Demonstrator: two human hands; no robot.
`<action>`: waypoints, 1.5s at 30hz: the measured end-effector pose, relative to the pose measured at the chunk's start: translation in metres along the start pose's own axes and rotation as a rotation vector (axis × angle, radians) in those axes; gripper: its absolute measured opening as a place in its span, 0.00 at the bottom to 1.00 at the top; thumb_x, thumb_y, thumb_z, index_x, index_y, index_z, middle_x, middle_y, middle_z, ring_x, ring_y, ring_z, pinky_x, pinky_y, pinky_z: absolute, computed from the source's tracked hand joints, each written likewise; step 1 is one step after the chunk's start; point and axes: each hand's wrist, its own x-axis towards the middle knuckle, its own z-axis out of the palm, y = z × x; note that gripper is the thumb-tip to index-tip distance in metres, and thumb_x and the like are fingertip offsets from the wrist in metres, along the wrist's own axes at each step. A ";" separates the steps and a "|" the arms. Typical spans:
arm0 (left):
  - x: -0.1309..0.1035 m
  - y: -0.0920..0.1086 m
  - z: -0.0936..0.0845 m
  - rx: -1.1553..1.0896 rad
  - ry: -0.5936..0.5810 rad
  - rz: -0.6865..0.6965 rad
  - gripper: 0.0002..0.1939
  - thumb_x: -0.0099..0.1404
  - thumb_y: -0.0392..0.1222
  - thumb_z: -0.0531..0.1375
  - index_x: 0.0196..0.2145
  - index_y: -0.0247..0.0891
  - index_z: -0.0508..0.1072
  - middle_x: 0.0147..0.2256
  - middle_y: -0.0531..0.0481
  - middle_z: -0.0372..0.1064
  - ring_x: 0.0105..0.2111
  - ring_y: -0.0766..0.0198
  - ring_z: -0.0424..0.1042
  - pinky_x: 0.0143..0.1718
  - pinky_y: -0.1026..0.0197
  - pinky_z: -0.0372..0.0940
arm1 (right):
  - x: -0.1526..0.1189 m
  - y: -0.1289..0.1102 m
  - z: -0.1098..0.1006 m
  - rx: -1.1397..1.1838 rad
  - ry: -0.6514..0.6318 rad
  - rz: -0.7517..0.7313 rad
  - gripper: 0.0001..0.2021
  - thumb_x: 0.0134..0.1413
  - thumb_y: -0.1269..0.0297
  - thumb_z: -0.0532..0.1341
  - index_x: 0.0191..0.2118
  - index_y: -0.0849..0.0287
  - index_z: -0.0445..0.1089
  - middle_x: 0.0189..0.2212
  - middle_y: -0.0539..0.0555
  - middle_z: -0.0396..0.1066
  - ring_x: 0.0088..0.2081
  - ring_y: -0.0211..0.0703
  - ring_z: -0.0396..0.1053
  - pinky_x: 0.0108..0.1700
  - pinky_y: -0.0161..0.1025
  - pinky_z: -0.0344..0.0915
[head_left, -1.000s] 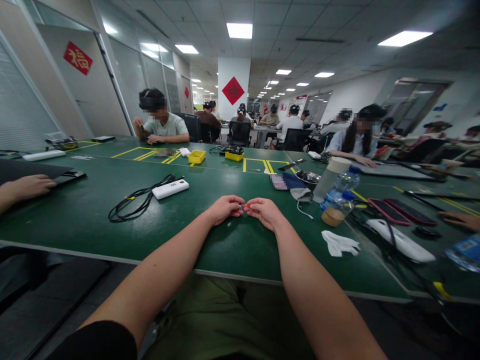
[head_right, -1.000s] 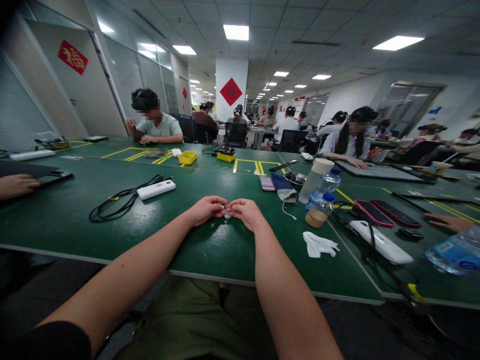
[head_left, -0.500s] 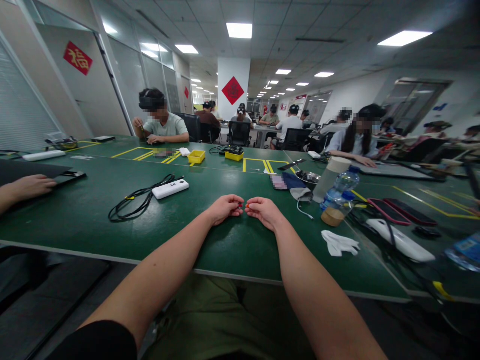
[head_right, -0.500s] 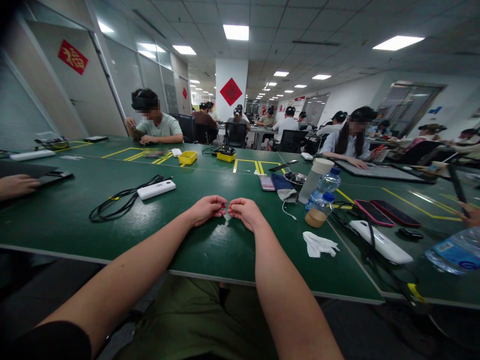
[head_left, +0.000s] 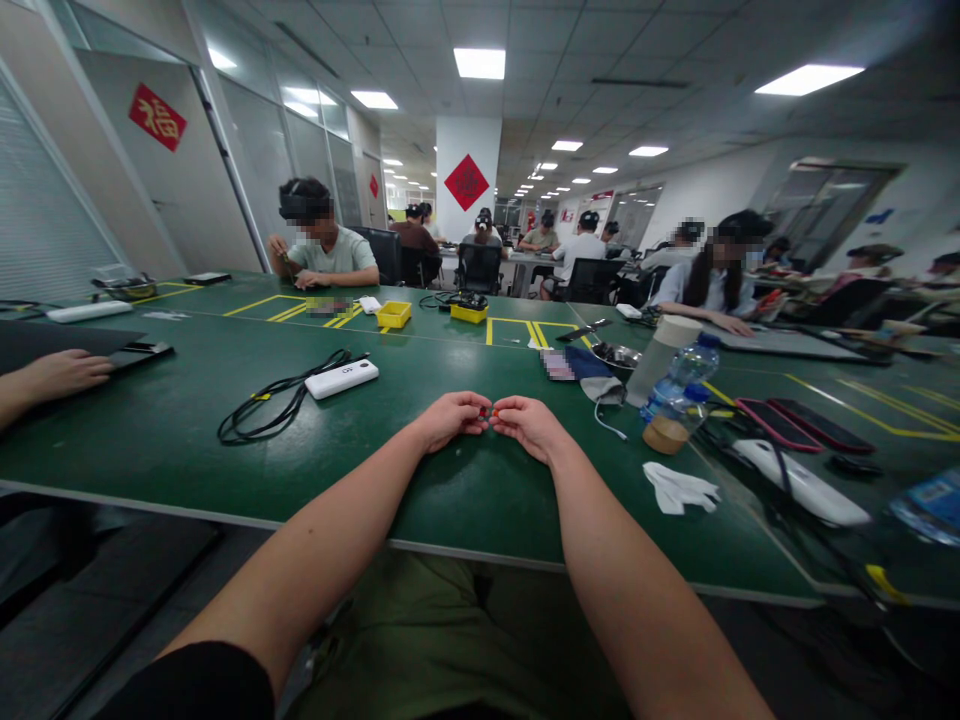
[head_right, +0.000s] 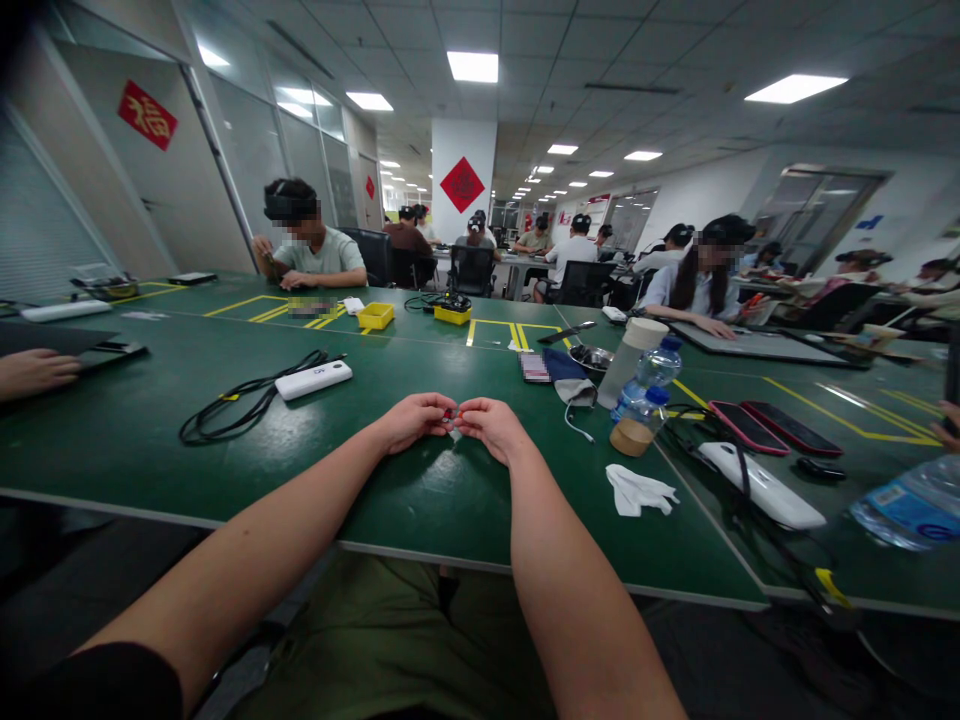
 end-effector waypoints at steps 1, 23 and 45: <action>0.000 0.000 0.000 0.001 -0.008 -0.001 0.13 0.57 0.27 0.58 0.41 0.32 0.71 0.34 0.43 0.73 0.28 0.68 0.74 0.33 0.65 0.70 | 0.000 0.000 0.000 0.011 -0.005 -0.002 0.09 0.41 0.76 0.66 0.32 0.63 0.70 0.27 0.55 0.74 0.31 0.40 0.74 0.37 0.37 0.72; 0.004 -0.005 -0.001 0.020 0.053 0.021 0.13 0.56 0.30 0.62 0.41 0.31 0.71 0.32 0.43 0.74 0.28 0.67 0.74 0.35 0.63 0.70 | -0.003 -0.004 0.001 0.022 0.018 -0.025 0.08 0.40 0.75 0.67 0.30 0.62 0.71 0.30 0.56 0.75 0.32 0.40 0.74 0.36 0.37 0.71; 0.003 -0.005 -0.001 -0.031 0.051 0.051 0.09 0.56 0.29 0.62 0.37 0.30 0.72 0.34 0.44 0.73 0.32 0.66 0.75 0.40 0.62 0.70 | -0.005 -0.006 0.004 0.035 -0.038 -0.043 0.09 0.36 0.75 0.68 0.29 0.63 0.71 0.28 0.53 0.74 0.28 0.35 0.71 0.34 0.33 0.68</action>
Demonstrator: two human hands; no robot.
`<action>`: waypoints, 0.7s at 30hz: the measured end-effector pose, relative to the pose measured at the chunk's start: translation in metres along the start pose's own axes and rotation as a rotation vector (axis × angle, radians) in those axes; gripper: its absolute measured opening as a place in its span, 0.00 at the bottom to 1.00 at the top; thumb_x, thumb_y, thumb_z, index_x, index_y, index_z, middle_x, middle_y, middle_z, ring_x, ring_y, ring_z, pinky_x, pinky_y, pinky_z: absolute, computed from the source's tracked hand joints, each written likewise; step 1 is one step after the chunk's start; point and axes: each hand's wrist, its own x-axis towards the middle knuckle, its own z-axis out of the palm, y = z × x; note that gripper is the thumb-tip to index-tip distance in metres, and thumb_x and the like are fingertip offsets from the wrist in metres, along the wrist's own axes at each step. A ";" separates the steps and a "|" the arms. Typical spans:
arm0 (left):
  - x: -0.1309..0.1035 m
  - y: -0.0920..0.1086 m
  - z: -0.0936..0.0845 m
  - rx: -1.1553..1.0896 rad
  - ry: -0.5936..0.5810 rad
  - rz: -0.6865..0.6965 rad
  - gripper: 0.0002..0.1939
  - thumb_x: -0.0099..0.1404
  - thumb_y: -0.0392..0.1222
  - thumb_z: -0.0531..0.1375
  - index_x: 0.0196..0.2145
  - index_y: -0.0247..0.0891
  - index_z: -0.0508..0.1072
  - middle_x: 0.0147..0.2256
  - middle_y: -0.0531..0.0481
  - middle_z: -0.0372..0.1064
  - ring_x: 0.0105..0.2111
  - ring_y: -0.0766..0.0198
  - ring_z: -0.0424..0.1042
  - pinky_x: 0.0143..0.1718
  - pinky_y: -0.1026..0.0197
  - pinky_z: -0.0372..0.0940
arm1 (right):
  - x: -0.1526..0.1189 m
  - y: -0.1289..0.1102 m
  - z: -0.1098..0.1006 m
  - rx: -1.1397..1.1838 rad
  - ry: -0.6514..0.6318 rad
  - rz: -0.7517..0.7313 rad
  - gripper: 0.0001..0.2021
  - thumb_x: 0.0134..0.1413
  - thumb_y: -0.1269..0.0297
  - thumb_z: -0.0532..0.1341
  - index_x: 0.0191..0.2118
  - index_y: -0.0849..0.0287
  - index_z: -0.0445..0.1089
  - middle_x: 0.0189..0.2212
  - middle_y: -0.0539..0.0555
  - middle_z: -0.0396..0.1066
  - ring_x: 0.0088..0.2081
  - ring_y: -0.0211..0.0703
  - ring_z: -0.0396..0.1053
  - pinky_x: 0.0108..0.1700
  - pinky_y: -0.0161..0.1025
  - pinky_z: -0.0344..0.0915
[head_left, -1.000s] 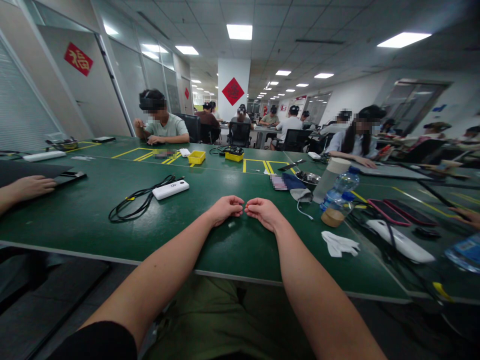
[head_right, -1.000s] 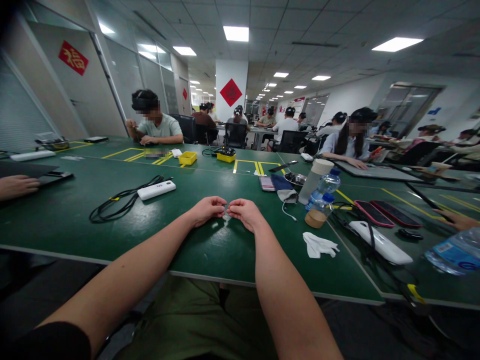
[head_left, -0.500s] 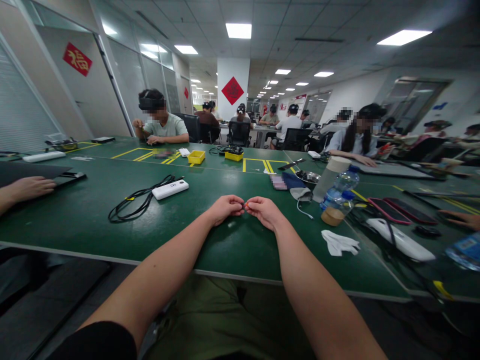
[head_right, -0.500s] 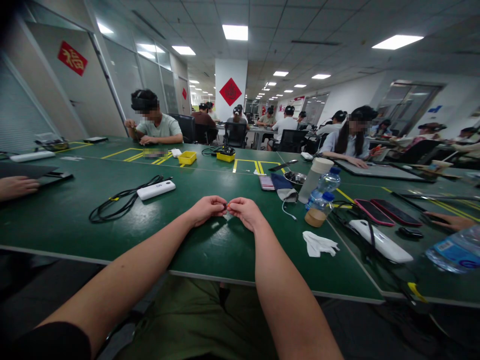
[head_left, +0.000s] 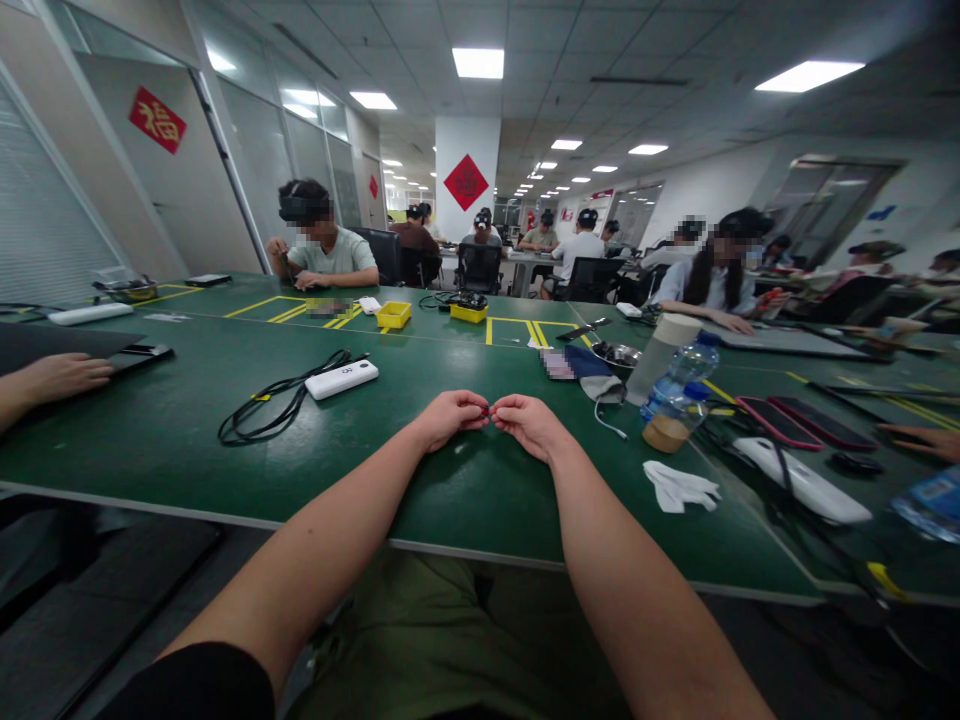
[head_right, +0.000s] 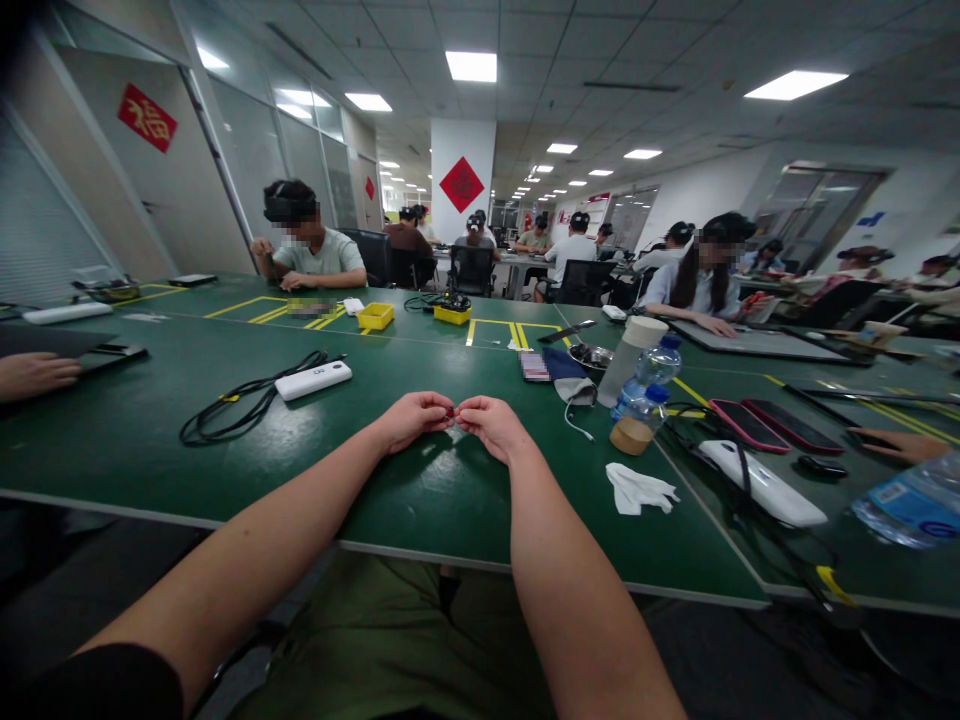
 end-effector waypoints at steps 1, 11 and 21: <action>0.000 0.000 0.000 0.001 -0.002 0.002 0.10 0.56 0.29 0.63 0.38 0.30 0.71 0.34 0.44 0.73 0.32 0.66 0.75 0.40 0.62 0.70 | 0.000 0.000 0.000 -0.012 0.002 0.001 0.09 0.36 0.75 0.67 0.29 0.63 0.71 0.28 0.54 0.74 0.28 0.35 0.71 0.33 0.33 0.68; 0.001 -0.003 -0.002 -0.044 0.003 0.022 0.10 0.56 0.26 0.62 0.37 0.30 0.71 0.33 0.46 0.72 0.35 0.66 0.74 0.44 0.61 0.68 | 0.002 0.001 -0.001 0.007 0.037 0.016 0.07 0.40 0.78 0.63 0.30 0.63 0.70 0.30 0.57 0.75 0.33 0.41 0.75 0.37 0.35 0.70; 0.001 0.000 -0.001 0.000 0.027 -0.022 0.11 0.55 0.29 0.64 0.37 0.30 0.70 0.31 0.45 0.73 0.27 0.69 0.73 0.35 0.65 0.70 | 0.002 0.001 -0.001 0.017 0.037 0.031 0.06 0.43 0.78 0.63 0.30 0.63 0.71 0.31 0.58 0.76 0.34 0.41 0.75 0.39 0.38 0.72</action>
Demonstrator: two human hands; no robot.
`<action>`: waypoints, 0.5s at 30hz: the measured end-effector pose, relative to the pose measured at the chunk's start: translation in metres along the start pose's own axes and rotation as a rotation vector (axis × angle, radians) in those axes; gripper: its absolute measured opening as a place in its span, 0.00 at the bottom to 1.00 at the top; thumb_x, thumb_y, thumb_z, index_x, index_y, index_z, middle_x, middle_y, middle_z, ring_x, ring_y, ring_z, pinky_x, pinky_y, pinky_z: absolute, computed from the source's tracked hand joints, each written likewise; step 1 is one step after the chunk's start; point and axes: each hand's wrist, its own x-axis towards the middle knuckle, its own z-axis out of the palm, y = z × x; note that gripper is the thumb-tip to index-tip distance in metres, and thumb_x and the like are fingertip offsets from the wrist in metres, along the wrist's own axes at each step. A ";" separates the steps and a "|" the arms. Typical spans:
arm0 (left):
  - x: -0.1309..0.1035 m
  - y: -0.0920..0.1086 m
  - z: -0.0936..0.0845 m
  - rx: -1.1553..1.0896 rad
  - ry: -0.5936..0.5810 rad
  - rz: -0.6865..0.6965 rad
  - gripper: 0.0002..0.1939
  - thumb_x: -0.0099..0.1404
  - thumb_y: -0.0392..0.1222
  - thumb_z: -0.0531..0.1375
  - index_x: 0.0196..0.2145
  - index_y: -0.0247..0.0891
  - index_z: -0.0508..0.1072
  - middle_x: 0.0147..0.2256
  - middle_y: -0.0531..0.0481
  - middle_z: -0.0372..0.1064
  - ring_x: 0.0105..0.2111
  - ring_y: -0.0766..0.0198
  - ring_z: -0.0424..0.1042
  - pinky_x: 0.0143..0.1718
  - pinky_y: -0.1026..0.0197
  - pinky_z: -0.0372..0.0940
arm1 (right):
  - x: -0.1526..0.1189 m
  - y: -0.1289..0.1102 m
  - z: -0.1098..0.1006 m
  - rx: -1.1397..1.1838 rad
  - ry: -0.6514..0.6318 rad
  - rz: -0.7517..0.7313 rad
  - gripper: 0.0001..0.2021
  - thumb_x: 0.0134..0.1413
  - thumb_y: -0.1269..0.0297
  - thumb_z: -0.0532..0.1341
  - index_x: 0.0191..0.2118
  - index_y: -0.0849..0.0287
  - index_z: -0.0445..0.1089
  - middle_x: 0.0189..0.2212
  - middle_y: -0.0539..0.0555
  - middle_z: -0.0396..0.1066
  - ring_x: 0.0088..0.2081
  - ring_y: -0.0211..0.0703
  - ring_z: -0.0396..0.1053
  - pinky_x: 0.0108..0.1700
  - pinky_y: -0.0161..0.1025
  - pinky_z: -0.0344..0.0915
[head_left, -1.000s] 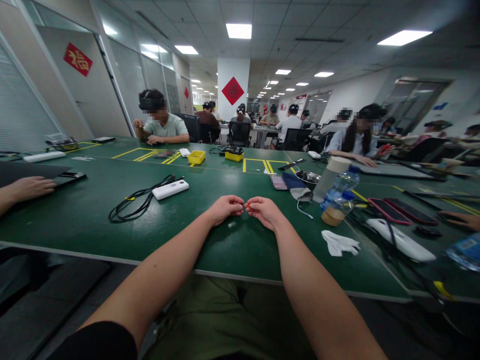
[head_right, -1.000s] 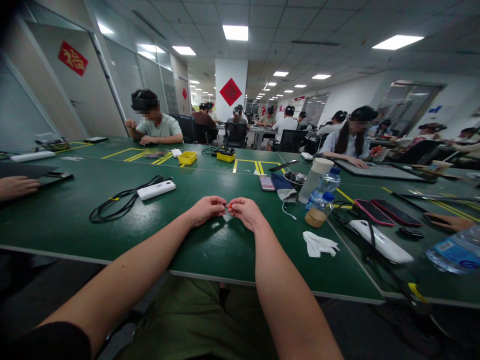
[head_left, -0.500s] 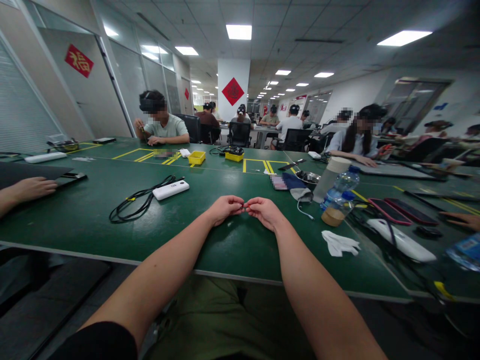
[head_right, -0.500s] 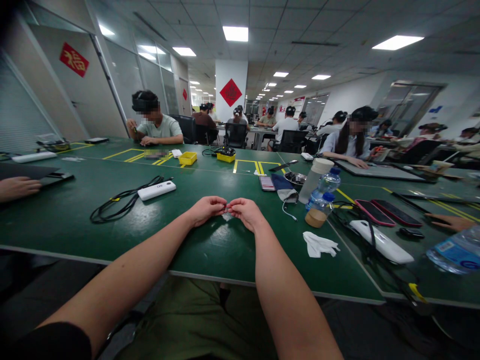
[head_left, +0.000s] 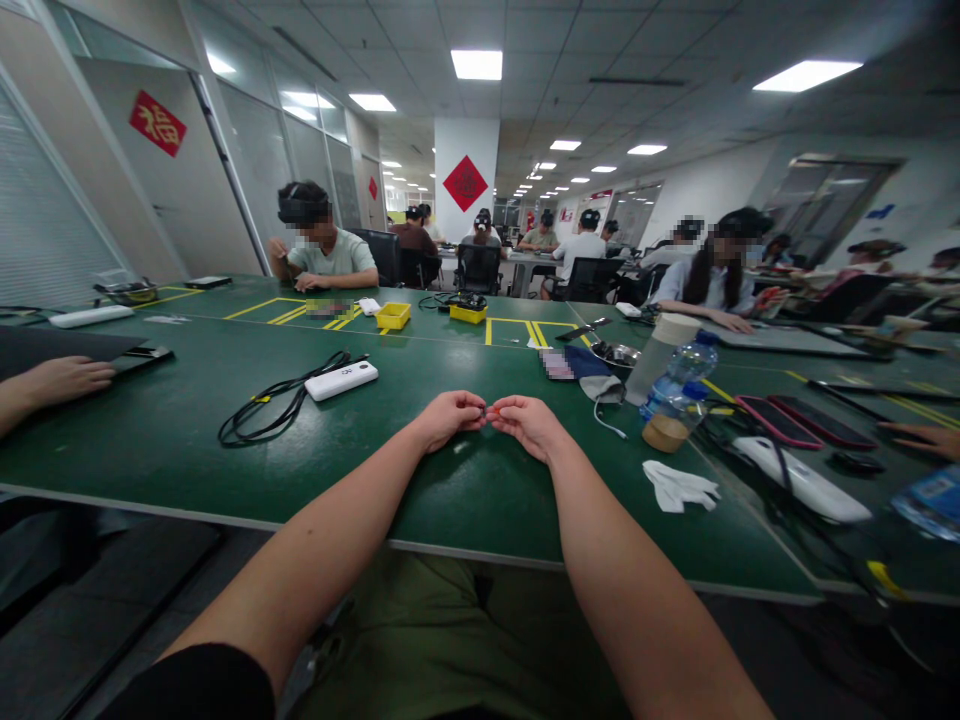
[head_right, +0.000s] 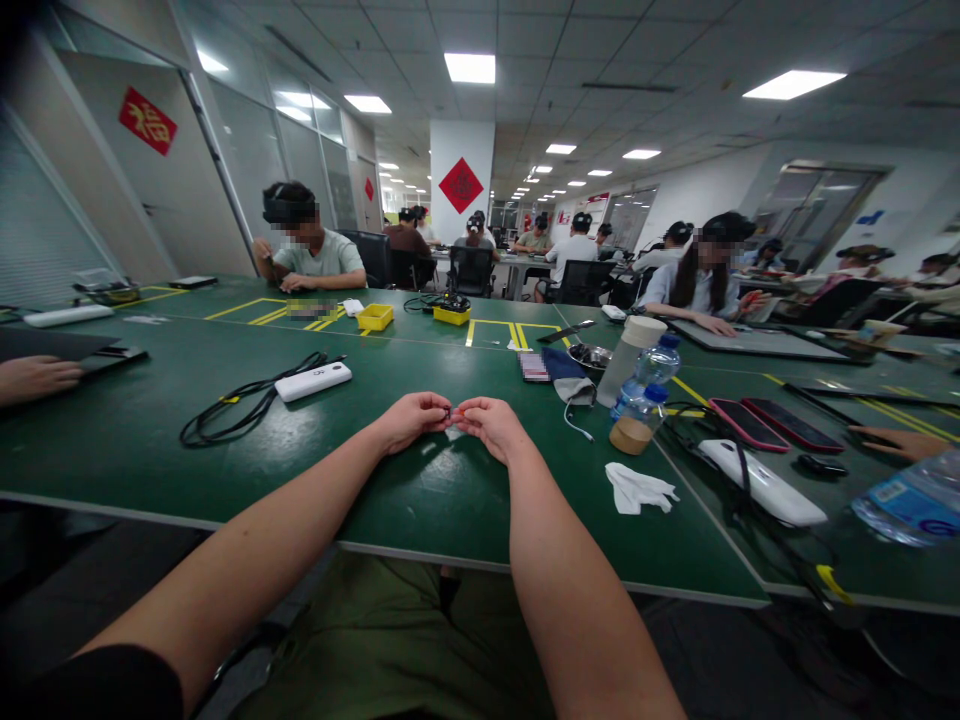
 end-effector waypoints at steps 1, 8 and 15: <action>0.000 0.000 0.000 0.003 -0.004 0.001 0.11 0.55 0.30 0.64 0.37 0.30 0.70 0.31 0.44 0.73 0.27 0.70 0.73 0.34 0.65 0.70 | 0.000 0.000 0.000 0.002 0.000 0.002 0.06 0.43 0.78 0.63 0.31 0.63 0.71 0.31 0.58 0.76 0.34 0.41 0.75 0.39 0.38 0.72; -0.003 0.003 0.001 0.054 -0.032 0.014 0.12 0.57 0.30 0.62 0.40 0.31 0.70 0.31 0.46 0.72 0.25 0.71 0.72 0.32 0.66 0.69 | -0.001 0.000 0.000 -0.013 -0.008 0.003 0.06 0.43 0.77 0.64 0.31 0.64 0.71 0.30 0.58 0.75 0.34 0.41 0.75 0.39 0.36 0.72; 0.001 0.000 -0.002 0.055 -0.031 0.009 0.11 0.57 0.28 0.61 0.40 0.31 0.71 0.30 0.47 0.71 0.26 0.71 0.72 0.31 0.67 0.69 | 0.000 0.002 0.000 -0.070 0.026 -0.002 0.09 0.39 0.75 0.68 0.30 0.63 0.70 0.27 0.55 0.74 0.31 0.40 0.75 0.37 0.35 0.72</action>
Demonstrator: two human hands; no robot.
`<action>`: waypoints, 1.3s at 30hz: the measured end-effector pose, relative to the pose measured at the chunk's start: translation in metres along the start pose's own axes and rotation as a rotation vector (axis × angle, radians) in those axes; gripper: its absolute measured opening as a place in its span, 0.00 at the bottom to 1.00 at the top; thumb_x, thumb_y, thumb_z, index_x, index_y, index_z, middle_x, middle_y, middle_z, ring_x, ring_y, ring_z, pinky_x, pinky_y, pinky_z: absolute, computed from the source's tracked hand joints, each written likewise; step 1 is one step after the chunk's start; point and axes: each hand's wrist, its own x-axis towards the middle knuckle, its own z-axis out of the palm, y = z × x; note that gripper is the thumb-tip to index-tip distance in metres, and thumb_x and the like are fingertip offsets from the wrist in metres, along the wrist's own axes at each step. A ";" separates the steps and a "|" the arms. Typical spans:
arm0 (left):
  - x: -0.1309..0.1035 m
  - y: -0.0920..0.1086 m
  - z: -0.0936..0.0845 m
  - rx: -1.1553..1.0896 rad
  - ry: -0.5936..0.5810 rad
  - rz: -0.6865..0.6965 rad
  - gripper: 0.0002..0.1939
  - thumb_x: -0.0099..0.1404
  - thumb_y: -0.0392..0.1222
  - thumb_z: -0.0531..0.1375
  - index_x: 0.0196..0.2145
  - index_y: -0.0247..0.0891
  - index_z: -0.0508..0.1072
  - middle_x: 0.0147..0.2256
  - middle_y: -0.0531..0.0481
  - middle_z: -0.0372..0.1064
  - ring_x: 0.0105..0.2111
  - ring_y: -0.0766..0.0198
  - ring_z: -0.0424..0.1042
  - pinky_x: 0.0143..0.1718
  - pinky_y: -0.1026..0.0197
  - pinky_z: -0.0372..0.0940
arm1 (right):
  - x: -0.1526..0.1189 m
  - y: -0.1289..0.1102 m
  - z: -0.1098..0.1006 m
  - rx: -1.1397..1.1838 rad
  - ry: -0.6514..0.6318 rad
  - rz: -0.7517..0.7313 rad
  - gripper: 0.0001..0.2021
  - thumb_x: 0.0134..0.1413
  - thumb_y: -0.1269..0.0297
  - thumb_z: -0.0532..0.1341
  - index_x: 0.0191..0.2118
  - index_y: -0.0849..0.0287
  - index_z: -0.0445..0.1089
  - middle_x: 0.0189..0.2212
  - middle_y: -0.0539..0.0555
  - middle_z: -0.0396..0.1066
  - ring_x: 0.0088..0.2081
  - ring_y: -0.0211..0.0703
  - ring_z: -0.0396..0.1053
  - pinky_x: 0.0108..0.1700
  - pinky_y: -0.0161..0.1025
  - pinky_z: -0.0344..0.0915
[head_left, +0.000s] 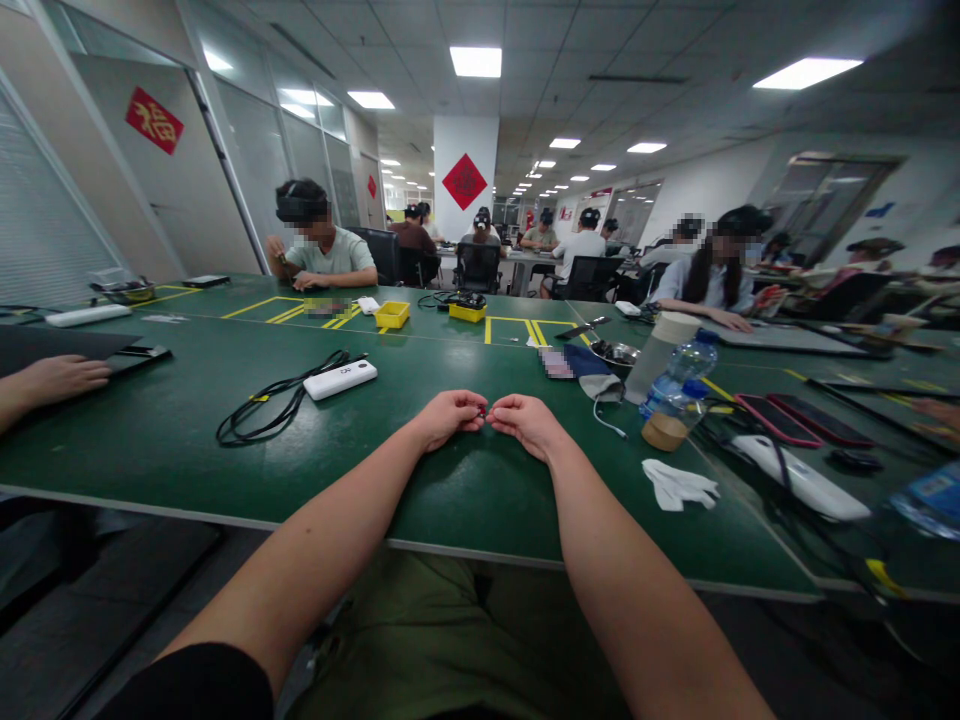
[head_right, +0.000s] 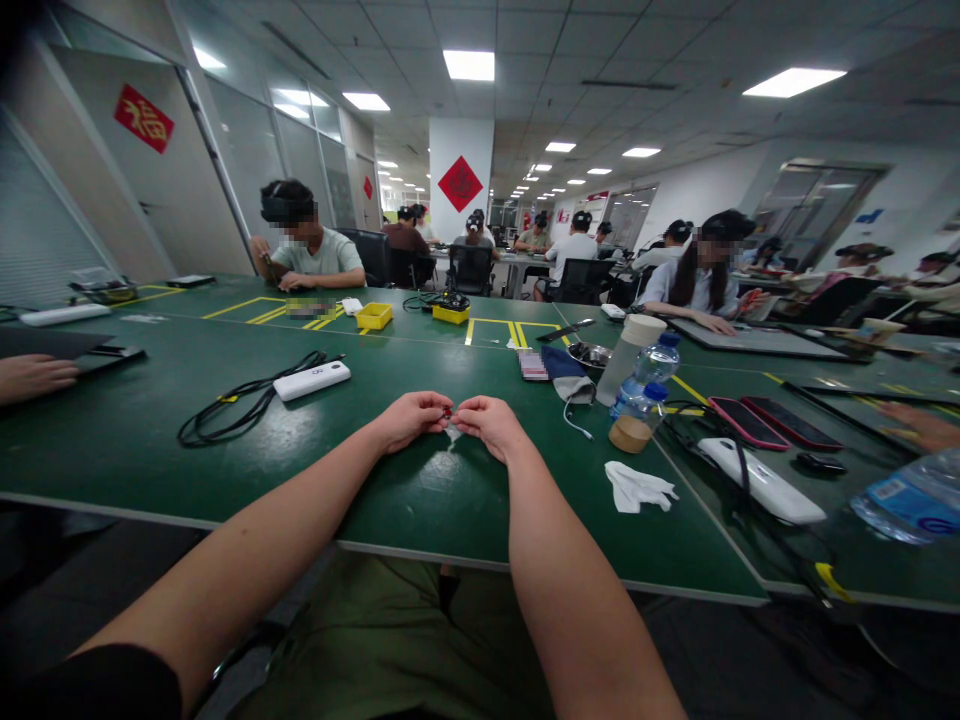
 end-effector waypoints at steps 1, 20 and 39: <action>0.001 -0.001 0.000 -0.002 0.001 -0.001 0.11 0.57 0.28 0.61 0.40 0.31 0.71 0.29 0.47 0.72 0.26 0.71 0.72 0.31 0.67 0.69 | 0.000 0.000 0.000 0.005 0.000 0.003 0.09 0.40 0.74 0.68 0.30 0.63 0.70 0.27 0.55 0.74 0.31 0.40 0.75 0.37 0.35 0.72; 0.000 -0.001 -0.001 0.021 0.000 0.061 0.11 0.55 0.37 0.64 0.37 0.31 0.72 0.28 0.48 0.70 0.22 0.72 0.67 0.26 0.68 0.64 | 0.001 -0.001 0.000 0.050 0.025 0.017 0.06 0.44 0.79 0.62 0.30 0.63 0.69 0.30 0.58 0.76 0.36 0.44 0.75 0.39 0.38 0.73; -0.002 0.002 0.000 0.018 -0.030 0.062 0.12 0.55 0.36 0.63 0.38 0.33 0.72 0.30 0.48 0.70 0.23 0.73 0.66 0.27 0.67 0.63 | 0.000 -0.002 0.000 0.075 -0.017 0.026 0.04 0.46 0.77 0.62 0.30 0.64 0.70 0.31 0.59 0.76 0.35 0.43 0.75 0.39 0.38 0.73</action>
